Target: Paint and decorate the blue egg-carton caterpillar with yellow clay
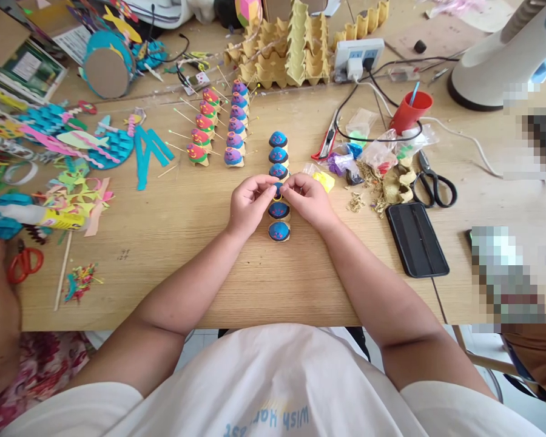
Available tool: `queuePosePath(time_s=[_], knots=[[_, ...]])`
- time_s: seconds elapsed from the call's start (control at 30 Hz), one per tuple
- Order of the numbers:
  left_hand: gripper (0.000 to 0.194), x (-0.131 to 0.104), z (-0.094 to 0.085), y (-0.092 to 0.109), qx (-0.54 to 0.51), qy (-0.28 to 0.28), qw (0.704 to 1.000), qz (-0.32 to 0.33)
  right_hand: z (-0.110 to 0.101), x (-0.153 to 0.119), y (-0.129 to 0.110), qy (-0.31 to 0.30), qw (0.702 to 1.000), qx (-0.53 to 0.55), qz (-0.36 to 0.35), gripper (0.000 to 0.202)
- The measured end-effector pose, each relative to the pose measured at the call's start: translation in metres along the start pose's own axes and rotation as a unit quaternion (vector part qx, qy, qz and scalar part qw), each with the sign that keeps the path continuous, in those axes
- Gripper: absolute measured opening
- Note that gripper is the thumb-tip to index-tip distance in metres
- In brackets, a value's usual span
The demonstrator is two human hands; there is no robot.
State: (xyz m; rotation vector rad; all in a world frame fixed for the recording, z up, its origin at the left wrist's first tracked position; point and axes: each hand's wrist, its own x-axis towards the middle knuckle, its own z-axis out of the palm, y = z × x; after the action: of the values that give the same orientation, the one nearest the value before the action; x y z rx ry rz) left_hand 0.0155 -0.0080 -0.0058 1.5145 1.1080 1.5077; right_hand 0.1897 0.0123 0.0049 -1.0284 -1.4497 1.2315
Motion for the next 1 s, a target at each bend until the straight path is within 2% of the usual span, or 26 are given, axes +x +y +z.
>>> queuePosePath(time_s=[0.17,0.37,0.5,0.77,1.0], knots=[[0.017,-0.005,-0.002,-0.001,0.048,-0.022,0.998,0.020,-0.001,-0.002,0.000,-0.014,1.000,-0.006,-0.008,0.036],[0.019,-0.007,-0.006,0.004,0.144,-0.036,0.980,0.132,0.000,-0.002,0.002,-0.029,0.998,-0.038,-0.033,0.032],[0.019,-0.007,-0.009,0.006,0.177,-0.022,0.975,0.129,0.000,-0.002,0.003,-0.036,0.997,-0.047,-0.043,0.029],[0.019,-0.006,-0.011,0.006,0.219,-0.039,0.964,0.145,-0.001,-0.002,0.007,-0.047,0.997,-0.046,-0.037,0.029],[0.016,-0.005,-0.011,0.005,0.195,-0.043,0.969,0.144,0.000,-0.003,0.008,-0.047,0.997,-0.035,-0.039,0.031]])
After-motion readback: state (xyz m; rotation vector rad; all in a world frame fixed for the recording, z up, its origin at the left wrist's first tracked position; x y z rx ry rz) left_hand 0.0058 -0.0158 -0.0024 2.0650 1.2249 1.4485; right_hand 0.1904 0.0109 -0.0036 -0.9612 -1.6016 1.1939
